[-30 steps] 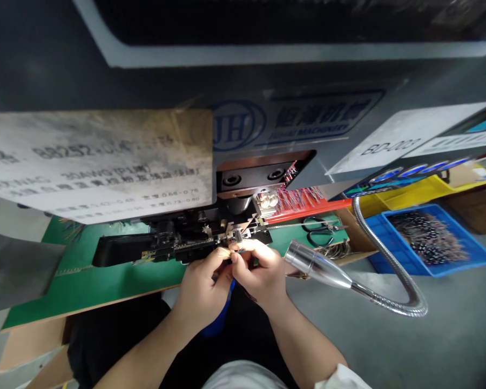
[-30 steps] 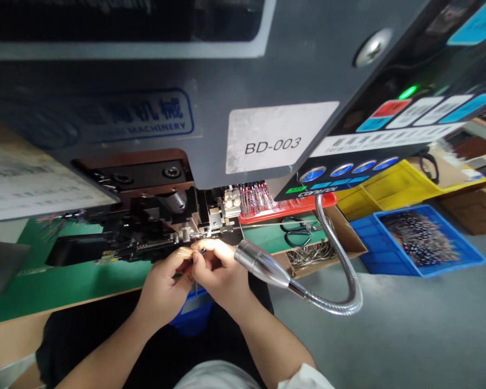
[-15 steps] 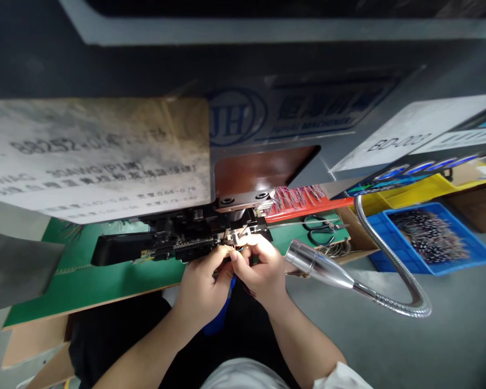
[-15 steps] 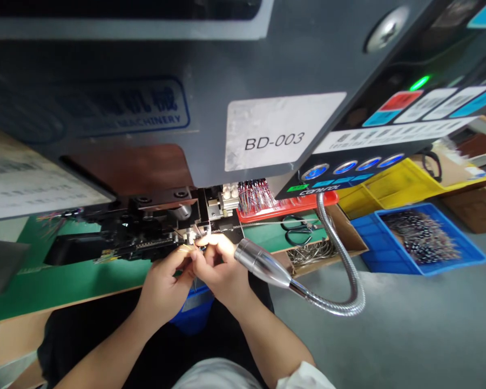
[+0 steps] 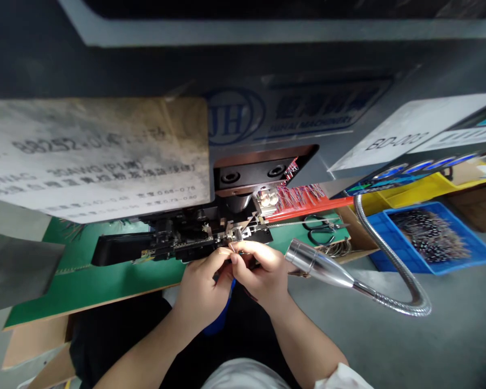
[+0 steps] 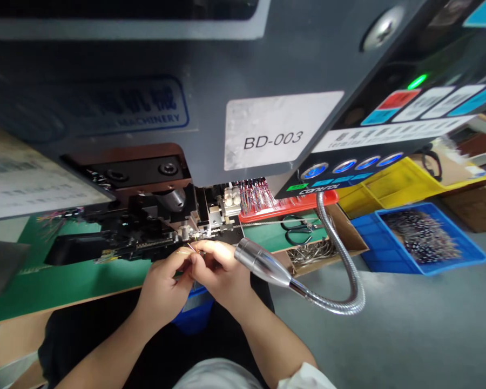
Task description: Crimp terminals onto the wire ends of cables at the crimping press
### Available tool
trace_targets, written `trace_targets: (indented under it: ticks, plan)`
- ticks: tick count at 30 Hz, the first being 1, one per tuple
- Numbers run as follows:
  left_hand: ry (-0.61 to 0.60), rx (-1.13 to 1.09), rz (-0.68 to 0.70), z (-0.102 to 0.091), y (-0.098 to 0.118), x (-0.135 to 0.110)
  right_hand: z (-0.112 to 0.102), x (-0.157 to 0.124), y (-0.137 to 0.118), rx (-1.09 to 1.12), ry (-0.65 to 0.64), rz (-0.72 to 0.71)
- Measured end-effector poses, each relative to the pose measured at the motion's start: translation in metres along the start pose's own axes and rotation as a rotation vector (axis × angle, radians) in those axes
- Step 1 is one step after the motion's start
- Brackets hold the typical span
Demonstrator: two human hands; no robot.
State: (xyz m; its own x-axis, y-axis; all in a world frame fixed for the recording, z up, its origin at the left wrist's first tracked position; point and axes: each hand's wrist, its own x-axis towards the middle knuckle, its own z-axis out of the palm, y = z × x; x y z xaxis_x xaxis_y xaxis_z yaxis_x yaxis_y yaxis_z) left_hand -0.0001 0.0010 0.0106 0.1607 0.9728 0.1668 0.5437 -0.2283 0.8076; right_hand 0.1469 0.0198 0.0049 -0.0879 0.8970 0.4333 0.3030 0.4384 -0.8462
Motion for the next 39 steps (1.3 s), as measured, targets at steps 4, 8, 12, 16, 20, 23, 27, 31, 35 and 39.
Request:
trace_targets:
  ticks: [4, 8, 12, 16, 20, 23, 27, 31, 35, 39]
  plan:
    - [0.009, -0.013, 0.001, 0.0001, 0.0003, -0.0003, 0.0026, 0.0002, 0.0037, -0.027, 0.003, 0.012]
    - [0.020, -0.006, -0.018, 0.0009, -0.0011, 0.0001, 0.0038, 0.0020, 0.0054, -0.052, 0.004, -0.023]
    - [0.002, -0.002, -0.030, 0.0002, -0.0008, 0.0003, 0.0033, 0.0014, 0.0055, -0.050, 0.000, -0.012]
    - [-0.003, -0.017, -0.028, -0.0005, 0.0009, 0.0007, 0.0028, 0.0004, 0.0052, -0.054, 0.037, 0.014]
    - [-0.035, -0.036, -0.050, 0.0004, 0.0006, 0.0007, 0.0019, 0.0013, 0.0022, 0.004, -0.005, 0.092]
    - [-0.062, -0.074, -0.075, 0.0007, 0.0000, 0.0007, 0.0012, 0.0022, -0.0003, 0.107, -0.028, 0.170]
    - [-0.087, -0.136, -0.083, 0.0000, 0.0012, 0.0004, 0.0017, 0.0028, -0.0022, 0.175, -0.028, 0.220]
    - [-0.048, -0.055, -0.062, 0.0007, 0.0010, -0.0006, 0.0036, 0.0022, -0.0039, 0.091, 0.021, 0.191]
    - [-0.013, -0.001, -0.028, 0.0011, -0.0011, -0.0008, 0.0047, 0.0015, -0.0037, 0.017, 0.013, 0.057]
    - [-0.010, 0.003, -0.033, -0.0007, 0.0004, -0.0012, 0.0055, 0.0001, -0.0004, -0.045, 0.059, 0.029]
